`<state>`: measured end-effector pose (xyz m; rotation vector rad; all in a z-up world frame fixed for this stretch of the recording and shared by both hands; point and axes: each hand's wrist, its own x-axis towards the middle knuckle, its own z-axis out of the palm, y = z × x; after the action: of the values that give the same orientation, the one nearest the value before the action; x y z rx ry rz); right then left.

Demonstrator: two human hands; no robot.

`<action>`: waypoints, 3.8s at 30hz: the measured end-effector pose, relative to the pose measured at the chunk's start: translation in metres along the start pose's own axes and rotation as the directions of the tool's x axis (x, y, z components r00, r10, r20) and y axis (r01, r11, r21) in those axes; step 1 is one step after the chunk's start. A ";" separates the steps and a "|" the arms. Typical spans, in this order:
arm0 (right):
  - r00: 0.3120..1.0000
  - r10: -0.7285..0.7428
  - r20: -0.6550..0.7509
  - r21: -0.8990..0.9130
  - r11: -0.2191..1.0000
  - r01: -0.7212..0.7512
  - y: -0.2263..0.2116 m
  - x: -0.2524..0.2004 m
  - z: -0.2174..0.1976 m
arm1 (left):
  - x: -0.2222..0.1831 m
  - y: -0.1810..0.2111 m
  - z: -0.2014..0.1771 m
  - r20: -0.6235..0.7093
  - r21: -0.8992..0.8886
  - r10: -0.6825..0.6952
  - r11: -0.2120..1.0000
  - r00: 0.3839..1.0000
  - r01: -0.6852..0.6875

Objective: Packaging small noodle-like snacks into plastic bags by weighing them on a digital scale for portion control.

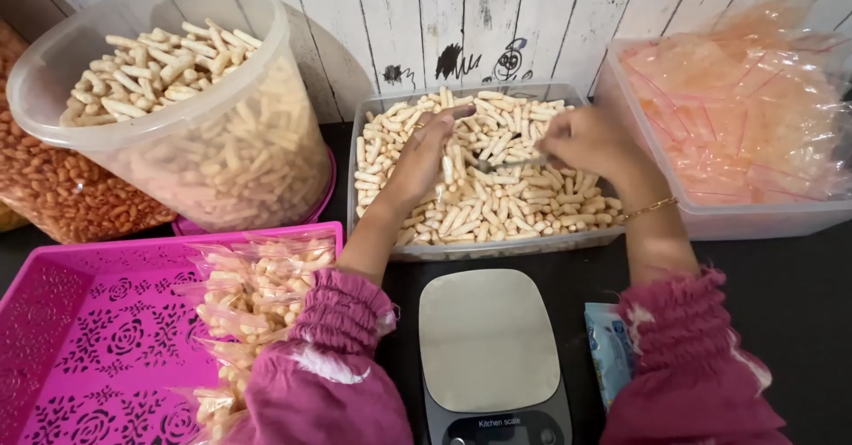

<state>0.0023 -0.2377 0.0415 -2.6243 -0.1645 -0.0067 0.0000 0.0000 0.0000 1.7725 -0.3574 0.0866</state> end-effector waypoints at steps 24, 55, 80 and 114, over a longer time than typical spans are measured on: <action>0.949 -0.263 -0.173 0.378 0.872 0.311 -0.026 0.018 0.036 | 0.014 -0.018 0.008 -0.060 -0.250 0.148 0.955 0.987 -0.158; 0.828 -0.377 -0.416 0.389 0.749 0.536 -0.051 -0.078 0.012 | -0.042 0.062 -0.008 0.067 -0.012 0.307 0.952 0.949 -0.307; 0.978 -0.201 -0.051 0.017 0.979 0.202 -0.018 -0.166 0.076 | -0.187 0.031 -0.038 0.086 0.763 0.483 0.531 0.871 -0.370; 0.926 -0.286 -0.247 0.676 0.633 0.377 -0.045 -0.172 0.079 | -0.190 0.032 -0.027 0.136 0.673 0.017 0.732 0.991 -0.105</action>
<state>-0.1757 -0.1804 -0.0118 -1.7611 -0.5048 -0.1890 -0.1859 0.0571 -0.0115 2.5112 -0.5173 0.1755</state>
